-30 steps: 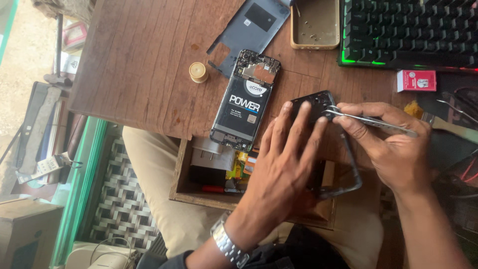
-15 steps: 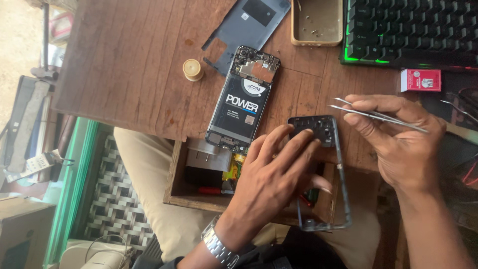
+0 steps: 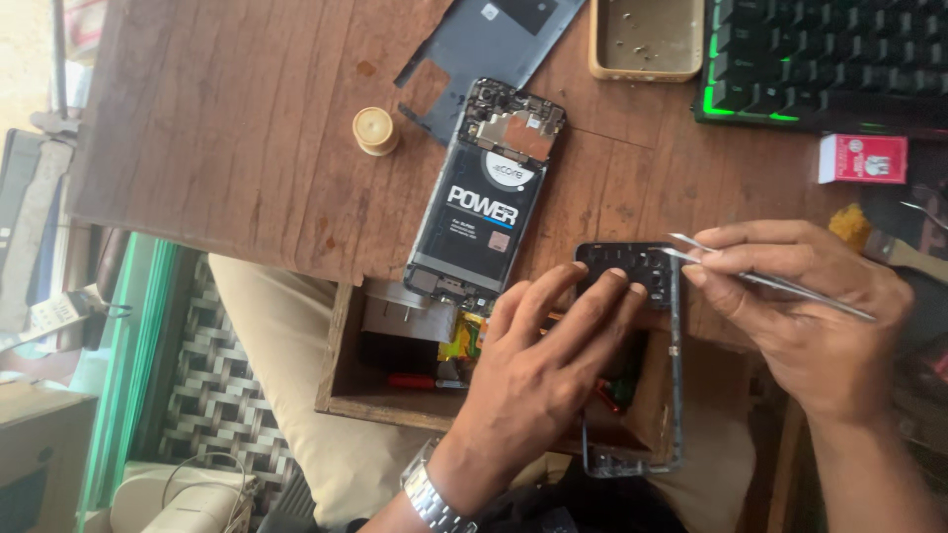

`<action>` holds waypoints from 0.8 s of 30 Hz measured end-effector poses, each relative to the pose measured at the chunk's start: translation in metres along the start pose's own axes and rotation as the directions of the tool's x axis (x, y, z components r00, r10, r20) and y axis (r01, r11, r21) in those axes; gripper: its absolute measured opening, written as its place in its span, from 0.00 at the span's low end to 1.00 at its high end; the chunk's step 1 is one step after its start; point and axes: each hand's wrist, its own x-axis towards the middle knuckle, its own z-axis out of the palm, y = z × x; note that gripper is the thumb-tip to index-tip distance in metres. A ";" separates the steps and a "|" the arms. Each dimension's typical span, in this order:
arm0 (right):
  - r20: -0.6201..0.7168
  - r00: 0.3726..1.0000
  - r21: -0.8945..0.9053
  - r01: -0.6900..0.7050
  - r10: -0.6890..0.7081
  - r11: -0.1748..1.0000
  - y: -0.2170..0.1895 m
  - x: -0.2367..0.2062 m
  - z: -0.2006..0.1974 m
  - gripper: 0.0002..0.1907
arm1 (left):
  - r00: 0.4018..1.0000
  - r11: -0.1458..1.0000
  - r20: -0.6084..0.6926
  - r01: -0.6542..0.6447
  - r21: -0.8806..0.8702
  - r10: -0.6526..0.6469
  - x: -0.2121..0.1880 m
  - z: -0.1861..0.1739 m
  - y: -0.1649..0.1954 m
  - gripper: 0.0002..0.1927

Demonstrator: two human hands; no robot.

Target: The person works on a disassembled smartphone, using tweezers to remove small components from the phone frame and then brushing the frame with a small brush. The person handles the phone chassis, battery, and frame throughout the clip.

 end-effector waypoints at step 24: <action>0.073 0.994 -0.001 0.087 -0.086 0.996 0.011 -0.002 -0.002 0.04 | 0.998 0.997 0.033 0.056 -0.045 -0.054 0.004 -0.002 0.007 0.29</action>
